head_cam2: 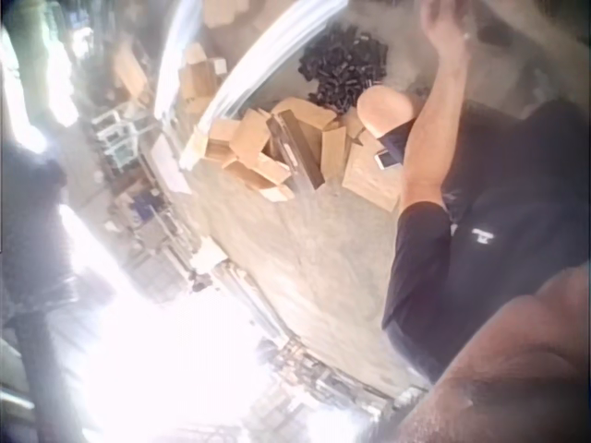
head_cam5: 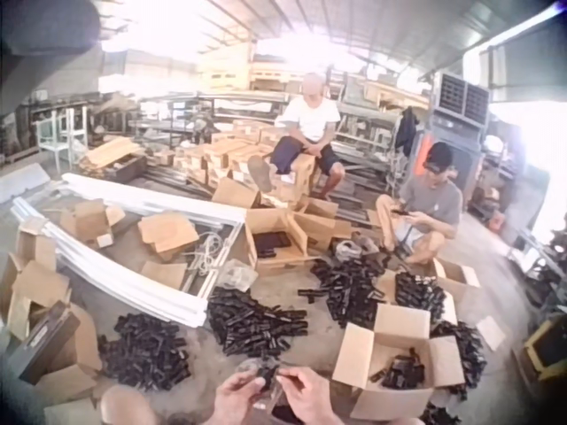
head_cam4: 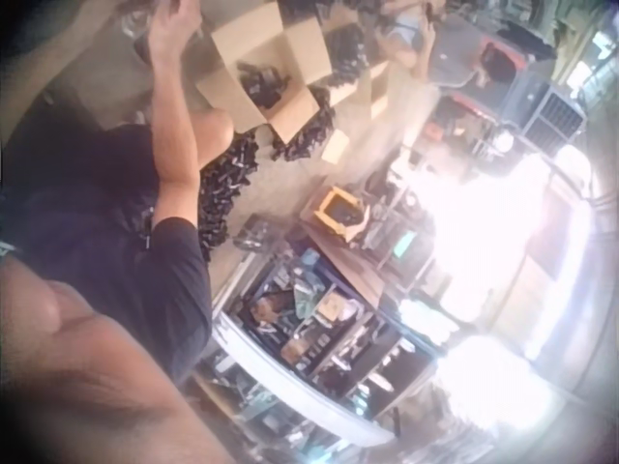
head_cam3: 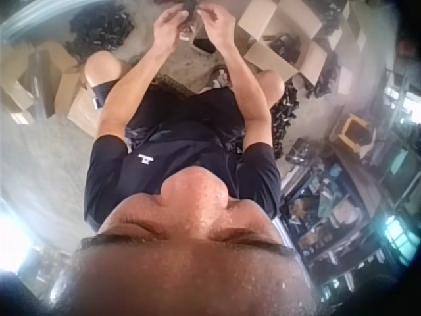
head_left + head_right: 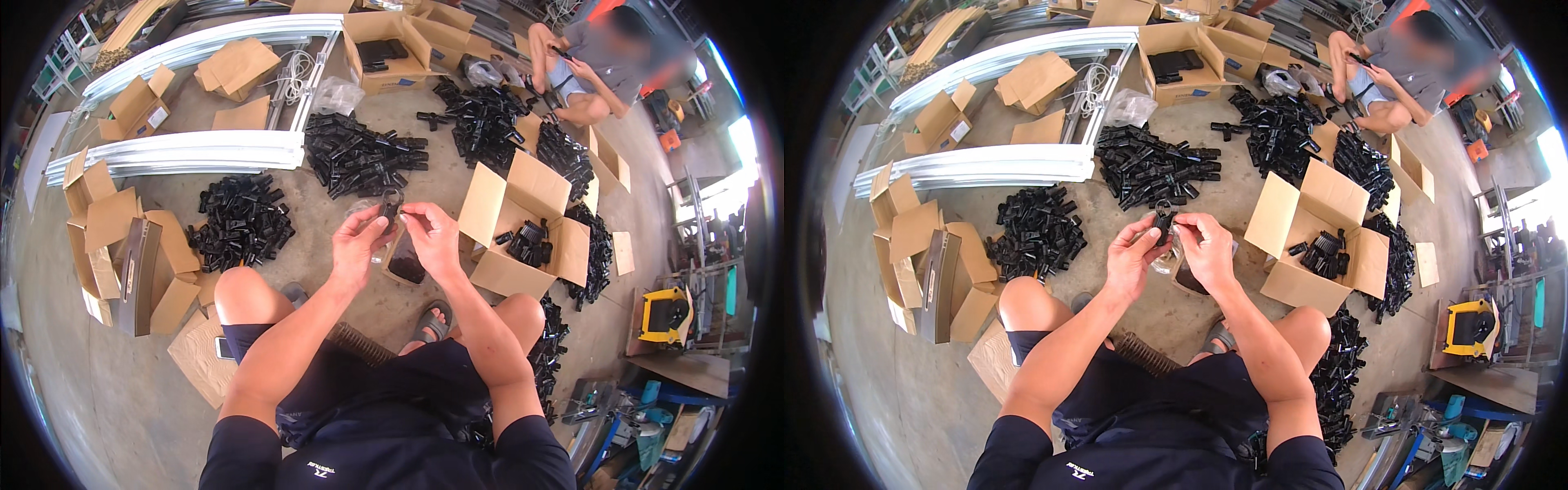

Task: The person picks up black plastic components from a box, fits them together by hand, and places the assembled units into a separate small container.

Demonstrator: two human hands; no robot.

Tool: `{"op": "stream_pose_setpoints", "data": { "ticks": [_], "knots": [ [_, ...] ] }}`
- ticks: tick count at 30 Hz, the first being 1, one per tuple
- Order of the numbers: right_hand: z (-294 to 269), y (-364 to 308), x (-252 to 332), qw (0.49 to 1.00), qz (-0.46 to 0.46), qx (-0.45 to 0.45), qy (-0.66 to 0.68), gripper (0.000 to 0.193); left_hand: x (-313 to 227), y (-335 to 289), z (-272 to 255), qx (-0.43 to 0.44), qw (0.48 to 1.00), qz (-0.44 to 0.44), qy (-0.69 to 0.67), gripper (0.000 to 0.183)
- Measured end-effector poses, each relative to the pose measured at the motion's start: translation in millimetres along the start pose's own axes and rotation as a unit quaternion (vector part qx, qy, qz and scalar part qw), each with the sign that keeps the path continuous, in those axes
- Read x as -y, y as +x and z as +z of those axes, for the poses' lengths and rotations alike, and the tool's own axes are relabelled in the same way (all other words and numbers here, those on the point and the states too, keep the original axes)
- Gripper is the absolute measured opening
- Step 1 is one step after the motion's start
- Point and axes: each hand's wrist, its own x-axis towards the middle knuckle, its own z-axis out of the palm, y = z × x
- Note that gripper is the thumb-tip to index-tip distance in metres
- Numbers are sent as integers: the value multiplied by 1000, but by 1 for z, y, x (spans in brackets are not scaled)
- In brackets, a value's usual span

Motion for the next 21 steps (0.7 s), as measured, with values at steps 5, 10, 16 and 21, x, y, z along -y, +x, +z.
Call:
{"op": "stream_pose_setpoints", "data": {
  "ticks": [5,10,16,21],
  "knots": [
    [4,2,-3,1000,-8,13,6,14,3,5,-4,10,1000,9,1,26],
    [7,3,-8,1000,4,6,14,12,3,13,-2,6,1000,4,-7,24],
    [13,12,-12,998,-11,3,54,12,0,20,0,-2,1000,6,-8,22],
    [19,14,-21,999,4,-9,46,11,1,24,-4,-6,1000,6,-1,21]
  ]
}}
